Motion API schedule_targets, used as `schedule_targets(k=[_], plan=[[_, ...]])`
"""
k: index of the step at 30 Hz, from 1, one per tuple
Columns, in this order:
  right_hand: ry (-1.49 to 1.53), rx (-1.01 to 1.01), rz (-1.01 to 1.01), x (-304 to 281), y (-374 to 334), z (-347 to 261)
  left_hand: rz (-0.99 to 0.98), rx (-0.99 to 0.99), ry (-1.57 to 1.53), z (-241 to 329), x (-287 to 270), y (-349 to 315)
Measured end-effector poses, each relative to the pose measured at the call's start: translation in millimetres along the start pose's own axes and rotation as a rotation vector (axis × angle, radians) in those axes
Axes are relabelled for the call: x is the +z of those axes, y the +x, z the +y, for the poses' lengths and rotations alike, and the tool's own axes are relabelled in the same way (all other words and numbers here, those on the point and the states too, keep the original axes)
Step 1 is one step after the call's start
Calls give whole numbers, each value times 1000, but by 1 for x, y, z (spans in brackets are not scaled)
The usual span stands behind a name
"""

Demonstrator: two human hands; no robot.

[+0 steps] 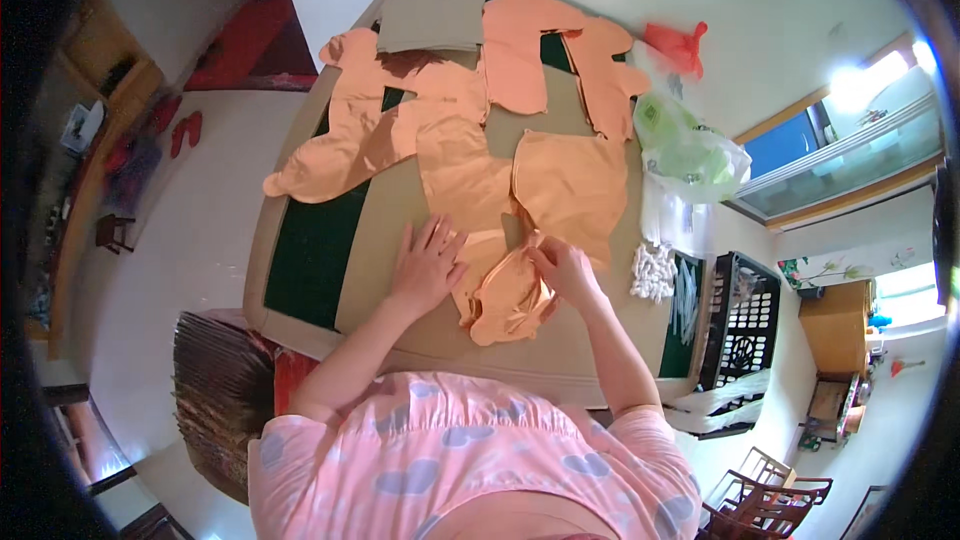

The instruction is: Packaging metallic stickers into plastic sleeves with paper backings.

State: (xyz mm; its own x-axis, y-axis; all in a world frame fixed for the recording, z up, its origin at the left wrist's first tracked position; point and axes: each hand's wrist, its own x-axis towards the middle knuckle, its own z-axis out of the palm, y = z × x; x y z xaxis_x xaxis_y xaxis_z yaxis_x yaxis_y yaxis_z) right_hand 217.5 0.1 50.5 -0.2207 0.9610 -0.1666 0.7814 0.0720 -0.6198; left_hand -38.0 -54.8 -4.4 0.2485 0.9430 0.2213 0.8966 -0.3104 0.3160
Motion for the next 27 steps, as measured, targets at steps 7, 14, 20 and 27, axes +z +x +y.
schedule_targets(k=[7, 14, 20, 27], plan=[[-423, -361, 332, 25, 17, 30, 62, 5, -25, 6, -3, 0], [-457, -414, 174, 38, 30, 19, 131, 1, -56, 4, -1, -6], [-364, -331, 360, 11, 32, 33, 123, 135, -143, 8, -11, -4], [-422, -233, 357, -6, 36, 75, -82, 422, -42, 30, 3, 9]])
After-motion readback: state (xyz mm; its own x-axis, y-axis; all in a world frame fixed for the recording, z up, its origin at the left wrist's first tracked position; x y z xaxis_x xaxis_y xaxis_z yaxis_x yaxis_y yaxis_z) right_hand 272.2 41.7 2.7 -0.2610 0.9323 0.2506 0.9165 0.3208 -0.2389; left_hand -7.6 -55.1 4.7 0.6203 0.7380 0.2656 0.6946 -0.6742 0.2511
